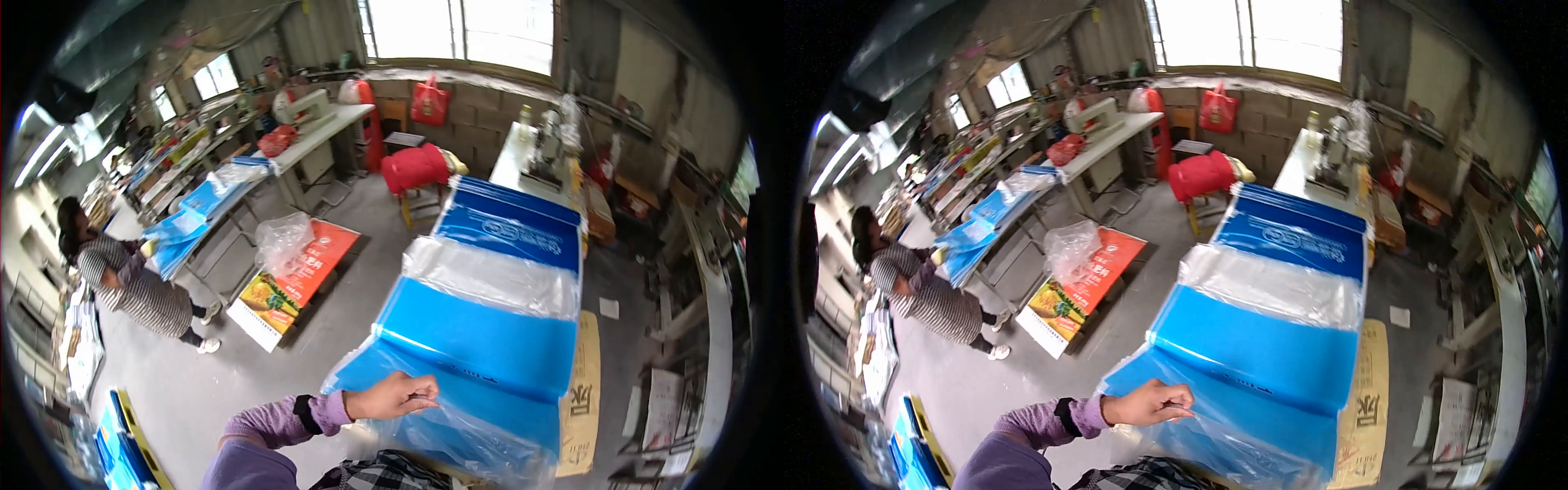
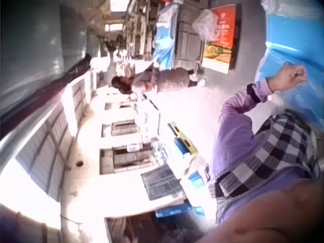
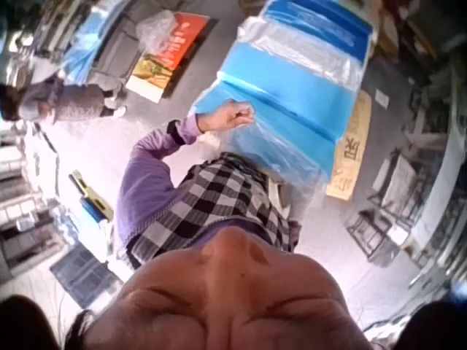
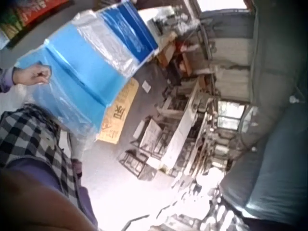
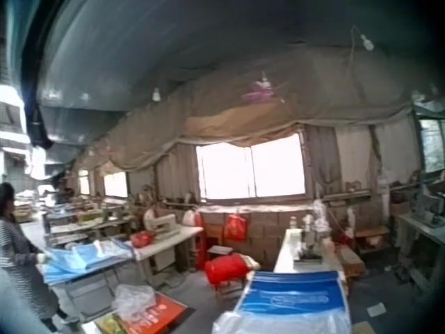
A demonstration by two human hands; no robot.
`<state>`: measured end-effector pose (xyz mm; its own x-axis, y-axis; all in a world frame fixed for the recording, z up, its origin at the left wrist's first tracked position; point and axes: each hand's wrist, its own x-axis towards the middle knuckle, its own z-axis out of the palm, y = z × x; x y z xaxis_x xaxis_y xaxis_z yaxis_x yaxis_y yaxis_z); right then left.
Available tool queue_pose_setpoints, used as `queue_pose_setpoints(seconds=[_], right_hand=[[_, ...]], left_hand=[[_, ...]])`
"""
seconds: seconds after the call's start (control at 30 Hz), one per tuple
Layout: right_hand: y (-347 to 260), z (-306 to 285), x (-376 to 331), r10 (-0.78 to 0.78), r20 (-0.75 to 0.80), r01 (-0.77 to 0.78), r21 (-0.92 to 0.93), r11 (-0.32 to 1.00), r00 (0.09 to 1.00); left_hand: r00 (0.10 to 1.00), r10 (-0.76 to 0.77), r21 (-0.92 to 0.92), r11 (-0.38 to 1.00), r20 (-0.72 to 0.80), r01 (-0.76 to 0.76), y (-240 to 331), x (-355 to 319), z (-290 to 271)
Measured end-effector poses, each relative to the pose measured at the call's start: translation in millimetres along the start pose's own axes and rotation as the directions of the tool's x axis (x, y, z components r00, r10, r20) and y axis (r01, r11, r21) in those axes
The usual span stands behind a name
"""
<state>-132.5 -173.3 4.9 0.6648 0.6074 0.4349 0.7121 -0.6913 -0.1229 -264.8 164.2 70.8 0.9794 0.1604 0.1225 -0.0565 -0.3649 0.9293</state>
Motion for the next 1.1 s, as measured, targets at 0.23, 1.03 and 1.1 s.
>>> queue_pose_setpoints(seconds=[0.23, 1.03, 1.1], right_hand=[[32, -24, -17, 0.517, 0.159, -0.512, 0.542, 0.666, 0.841], [62, 30, -57, 0.873, 0.213, -0.578, 0.811, 0.093, 0.438], [62, 27, -50, 0.83, 0.379, -0.521, 0.844, -0.129, 0.408]], left_hand=[[0.991, 0.075, 0.186, 0.978, 0.114, -0.096, 6, -9, 4], [0.806, -0.034, 0.7, 0.518, 0.591, -0.492, 41, 51, 138], [0.771, 0.019, 0.61, 0.599, 0.636, -0.518, 40, 70, 178]])
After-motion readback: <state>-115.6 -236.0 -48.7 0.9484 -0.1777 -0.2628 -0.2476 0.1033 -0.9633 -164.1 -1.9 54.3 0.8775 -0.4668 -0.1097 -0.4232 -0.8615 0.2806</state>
